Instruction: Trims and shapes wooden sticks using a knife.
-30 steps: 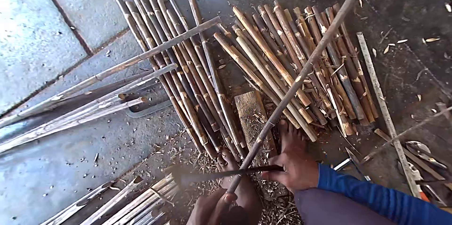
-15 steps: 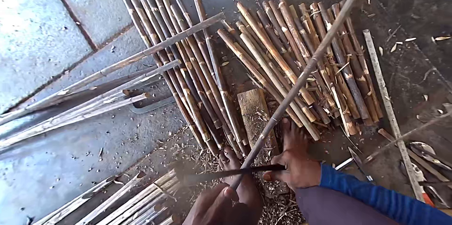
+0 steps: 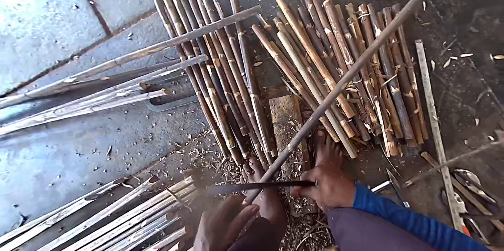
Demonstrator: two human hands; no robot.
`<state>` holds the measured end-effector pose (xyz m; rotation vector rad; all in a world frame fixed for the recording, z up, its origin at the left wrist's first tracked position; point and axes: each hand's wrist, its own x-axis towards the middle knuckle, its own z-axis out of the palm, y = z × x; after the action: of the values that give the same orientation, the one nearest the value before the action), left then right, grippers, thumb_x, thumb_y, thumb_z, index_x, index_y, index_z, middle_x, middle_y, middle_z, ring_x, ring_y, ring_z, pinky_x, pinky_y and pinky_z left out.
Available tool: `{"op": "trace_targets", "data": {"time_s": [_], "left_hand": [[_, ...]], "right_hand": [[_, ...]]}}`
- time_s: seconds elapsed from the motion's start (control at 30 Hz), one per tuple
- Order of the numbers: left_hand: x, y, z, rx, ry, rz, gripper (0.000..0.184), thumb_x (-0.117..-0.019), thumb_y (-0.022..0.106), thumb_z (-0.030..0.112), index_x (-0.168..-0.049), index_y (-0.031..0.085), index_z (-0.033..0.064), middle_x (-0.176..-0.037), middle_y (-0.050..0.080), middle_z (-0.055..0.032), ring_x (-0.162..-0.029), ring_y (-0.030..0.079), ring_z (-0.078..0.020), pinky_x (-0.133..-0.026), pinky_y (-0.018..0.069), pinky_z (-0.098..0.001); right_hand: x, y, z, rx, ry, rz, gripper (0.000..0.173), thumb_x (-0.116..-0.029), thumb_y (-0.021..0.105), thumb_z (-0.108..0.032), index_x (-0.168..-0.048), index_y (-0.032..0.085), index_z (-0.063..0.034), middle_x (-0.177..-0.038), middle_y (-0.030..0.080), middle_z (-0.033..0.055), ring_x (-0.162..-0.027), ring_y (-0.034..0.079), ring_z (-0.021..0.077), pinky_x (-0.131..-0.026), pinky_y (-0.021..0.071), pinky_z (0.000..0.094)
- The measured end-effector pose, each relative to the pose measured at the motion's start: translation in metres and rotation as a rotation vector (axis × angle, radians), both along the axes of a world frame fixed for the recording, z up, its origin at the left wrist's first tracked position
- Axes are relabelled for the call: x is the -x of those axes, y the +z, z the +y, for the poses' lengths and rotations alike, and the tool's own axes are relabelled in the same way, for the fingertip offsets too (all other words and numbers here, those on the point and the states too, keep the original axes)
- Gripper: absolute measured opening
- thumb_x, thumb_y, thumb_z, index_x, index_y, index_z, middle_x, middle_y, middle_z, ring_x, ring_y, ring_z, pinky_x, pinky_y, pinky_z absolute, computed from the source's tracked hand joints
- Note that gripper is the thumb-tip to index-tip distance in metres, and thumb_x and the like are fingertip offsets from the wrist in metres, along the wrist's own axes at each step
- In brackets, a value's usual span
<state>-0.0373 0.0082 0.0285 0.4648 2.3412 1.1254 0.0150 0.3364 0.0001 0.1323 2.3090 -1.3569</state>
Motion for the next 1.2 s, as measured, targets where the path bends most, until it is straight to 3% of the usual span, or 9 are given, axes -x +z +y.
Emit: {"op": "trace_targets", "data": {"time_s": [0.2, 0.37, 0.5, 0.63, 0.77, 0.9, 1.0, 1.13, 1.2], "left_hand": [[-0.031, -0.006, -0.102, 0.169, -0.151, -0.313, 0.046, -0.0985, 0.068, 0.043, -0.100, 0.073, -0.0026, -0.076, 0.070, -0.0182, -0.064, 0.067, -0.0237, -0.062, 0.0567, -0.0481], [-0.023, -0.009, -0.016, 0.111, -0.014, -0.081, 0.044, -0.0943, 0.072, 0.049, -0.107, 0.072, 0.0069, -0.081, 0.071, -0.0064, -0.066, 0.065, -0.0111, -0.061, 0.0579, -0.0339], [-0.020, -0.012, 0.007, 0.052, 0.000, 0.077, 0.044, -0.1013, 0.061, 0.049, -0.096, 0.073, 0.0071, -0.068, 0.066, -0.0051, -0.054, 0.058, -0.0086, -0.051, 0.0506, -0.0295], [-0.020, -0.012, -0.001, 0.031, -0.039, 0.018, 0.042, -0.1031, 0.060, 0.044, -0.097, 0.074, 0.0053, -0.066, 0.066, -0.0066, -0.054, 0.059, -0.0087, -0.051, 0.0508, -0.0301], [-0.024, -0.010, -0.002, 0.034, -0.015, 0.033, 0.042, -0.1031, 0.059, 0.047, -0.095, 0.073, 0.0079, -0.065, 0.065, -0.0038, -0.053, 0.057, -0.0061, -0.050, 0.0493, -0.0271], [-0.020, -0.013, -0.002, 0.029, -0.038, 0.028, 0.043, -0.1045, 0.056, 0.047, -0.091, 0.072, 0.0097, -0.062, 0.061, -0.0008, -0.051, 0.055, -0.0060, -0.048, 0.0470, -0.0279], [-0.021, -0.012, -0.003, 0.027, -0.027, 0.079, 0.041, -0.1031, 0.059, 0.046, -0.092, 0.073, 0.0093, -0.063, 0.063, -0.0018, -0.052, 0.056, -0.0063, -0.049, 0.0477, -0.0278], [-0.023, -0.009, -0.002, 0.046, 0.001, 0.131, 0.038, -0.1014, 0.063, 0.044, -0.093, 0.074, 0.0083, -0.064, 0.064, -0.0021, -0.053, 0.056, -0.0049, -0.050, 0.0482, -0.0258], [-0.019, -0.010, -0.002, 0.043, -0.010, 0.153, 0.038, -0.1010, 0.064, 0.043, -0.093, 0.074, 0.0071, -0.064, 0.064, -0.0028, -0.053, 0.056, -0.0048, -0.050, 0.0487, -0.0248]], "right_hand": [[0.017, 0.006, 0.044, 0.361, -0.718, 0.053, 0.039, -0.0990, 0.065, -0.047, -0.096, 0.067, -0.0085, -0.054, 0.051, 0.0054, -0.040, 0.049, 0.0180, -0.039, 0.0480, 0.0358], [-0.013, -0.009, 0.032, 0.179, -0.109, 0.052, 0.057, -0.1042, 0.045, -0.060, -0.095, 0.072, -0.0106, -0.063, 0.060, 0.0008, -0.055, 0.060, 0.0143, -0.055, 0.0547, 0.0392], [0.007, 0.000, 0.058, 0.203, -0.537, 0.152, 0.046, -0.1053, 0.051, -0.049, -0.087, 0.067, -0.0105, -0.058, 0.056, -0.0010, -0.046, 0.053, 0.0105, -0.044, 0.0505, 0.0321], [-0.010, -0.004, 0.032, -0.067, -0.032, 0.108, 0.054, -0.1045, 0.047, -0.056, -0.089, 0.073, -0.0126, -0.070, 0.067, 0.0048, -0.066, 0.068, 0.0229, -0.062, 0.0561, 0.0530], [0.001, -0.006, 0.039, 0.112, -0.454, 0.168, 0.047, -0.1049, 0.050, -0.050, -0.086, 0.068, -0.0108, -0.059, 0.056, -0.0001, -0.047, 0.053, 0.0118, -0.045, 0.0503, 0.0343], [-0.011, -0.004, 0.026, -0.091, -0.091, 0.110, 0.060, -0.1012, 0.046, -0.066, -0.080, 0.071, -0.0152, -0.061, 0.060, 0.0015, -0.057, 0.062, 0.0186, -0.054, 0.0532, 0.0475], [0.000, 0.003, 0.041, 0.122, -0.494, 0.129, 0.051, -0.1038, 0.051, -0.053, -0.081, 0.067, -0.0112, -0.056, 0.053, -0.0015, -0.045, 0.050, 0.0110, -0.044, 0.0476, 0.0338], [-0.013, -0.006, 0.022, -0.042, -0.168, 0.141, 0.059, -0.1017, 0.048, -0.063, -0.076, 0.070, -0.0149, -0.059, 0.057, -0.0002, -0.055, 0.059, 0.0158, -0.053, 0.0512, 0.0445], [-0.007, -0.003, 0.031, 0.015, -0.320, 0.143, 0.050, -0.1026, 0.051, -0.056, -0.084, 0.074, -0.0154, -0.063, 0.063, -0.0021, -0.055, 0.060, 0.0123, -0.052, 0.0541, 0.0395]]}}
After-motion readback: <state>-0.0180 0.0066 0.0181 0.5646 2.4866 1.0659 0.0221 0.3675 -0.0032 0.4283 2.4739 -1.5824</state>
